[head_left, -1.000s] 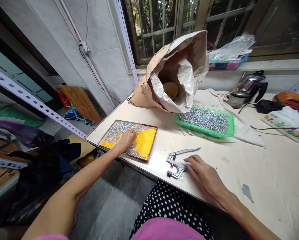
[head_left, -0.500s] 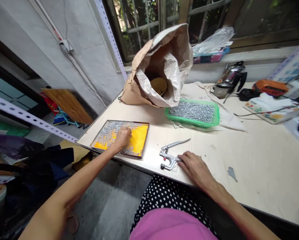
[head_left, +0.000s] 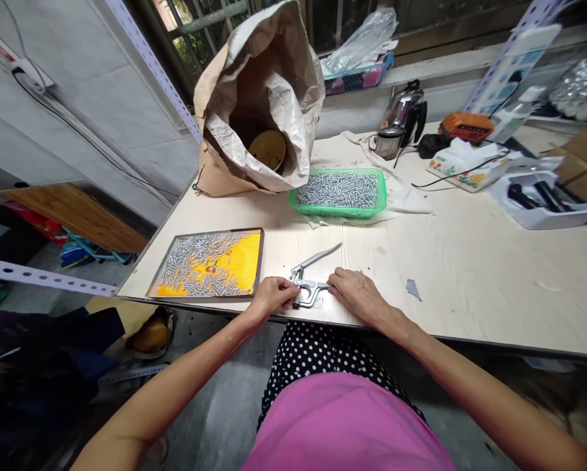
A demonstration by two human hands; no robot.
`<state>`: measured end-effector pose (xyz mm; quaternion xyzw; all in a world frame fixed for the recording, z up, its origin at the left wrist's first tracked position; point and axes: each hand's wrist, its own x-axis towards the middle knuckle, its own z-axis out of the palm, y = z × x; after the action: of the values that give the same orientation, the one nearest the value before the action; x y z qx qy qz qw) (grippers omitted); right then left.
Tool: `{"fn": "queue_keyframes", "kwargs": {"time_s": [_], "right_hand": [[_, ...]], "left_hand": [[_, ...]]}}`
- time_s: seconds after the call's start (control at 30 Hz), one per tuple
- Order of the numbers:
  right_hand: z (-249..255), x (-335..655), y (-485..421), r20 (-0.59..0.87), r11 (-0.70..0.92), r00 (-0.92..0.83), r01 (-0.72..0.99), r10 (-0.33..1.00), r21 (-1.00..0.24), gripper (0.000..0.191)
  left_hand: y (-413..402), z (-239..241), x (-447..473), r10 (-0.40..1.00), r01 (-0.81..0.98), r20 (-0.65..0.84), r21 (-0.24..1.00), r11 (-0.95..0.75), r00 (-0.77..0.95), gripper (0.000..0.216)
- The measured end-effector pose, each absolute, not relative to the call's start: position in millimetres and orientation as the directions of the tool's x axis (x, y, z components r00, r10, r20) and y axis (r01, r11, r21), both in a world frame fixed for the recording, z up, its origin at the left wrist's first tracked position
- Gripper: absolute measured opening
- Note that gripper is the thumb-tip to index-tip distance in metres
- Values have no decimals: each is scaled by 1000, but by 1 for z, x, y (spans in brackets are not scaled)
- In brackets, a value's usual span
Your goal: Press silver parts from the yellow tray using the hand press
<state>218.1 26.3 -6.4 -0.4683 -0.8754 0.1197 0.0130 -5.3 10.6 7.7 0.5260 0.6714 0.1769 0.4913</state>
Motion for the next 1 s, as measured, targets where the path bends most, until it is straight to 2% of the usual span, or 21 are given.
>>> {"fn": "queue_keyframes", "kwargs": {"time_s": [0.17, 0.3, 0.37, 0.6, 0.63, 0.7, 0.77, 0.8, 0.9, 1.0], "right_hand": [[-11, 220, 26, -46, 540, -560, 815, 827, -212, 17], [-12, 221, 26, -38, 544, -563, 811, 825, -214, 17], [-12, 220, 26, -37, 543, -562, 812, 826, -217, 17], [-6, 227, 28, -25, 564, -592, 779, 805, -273, 19], [-5, 230, 32, 1, 578, -602, 767, 799, -278, 26], [-2, 237, 45, 41, 595, -606, 761, 794, -259, 58], [-2, 241, 63, 10, 601, -614, 769, 789, -218, 87], [-2, 242, 72, -33, 610, -629, 765, 777, -204, 95], [-1, 240, 94, -179, 648, -679, 733, 712, -207, 103], [3, 234, 101, -225, 658, -689, 725, 689, -203, 102]], "left_hand": [[6, 5, -1, 868, 563, -495, 708, 426, -34, 27], [6, 2, 1, 826, 528, -557, 679, 511, -82, 22], [8, 0, 0, 807, 516, -586, 669, 534, -75, 19], [19, -4, -5, 750, 548, -662, 631, 549, 12, 32], [19, -4, -5, 746, 542, -666, 631, 555, 12, 32], [19, -3, -4, 746, 534, -666, 633, 560, 7, 31], [19, -2, -3, 748, 531, -664, 633, 563, -1, 31], [18, -2, -3, 748, 531, -663, 632, 565, -6, 30], [18, -1, -1, 747, 528, -664, 627, 572, -21, 28], [18, -1, 0, 744, 525, -668, 623, 580, -31, 29]]}}
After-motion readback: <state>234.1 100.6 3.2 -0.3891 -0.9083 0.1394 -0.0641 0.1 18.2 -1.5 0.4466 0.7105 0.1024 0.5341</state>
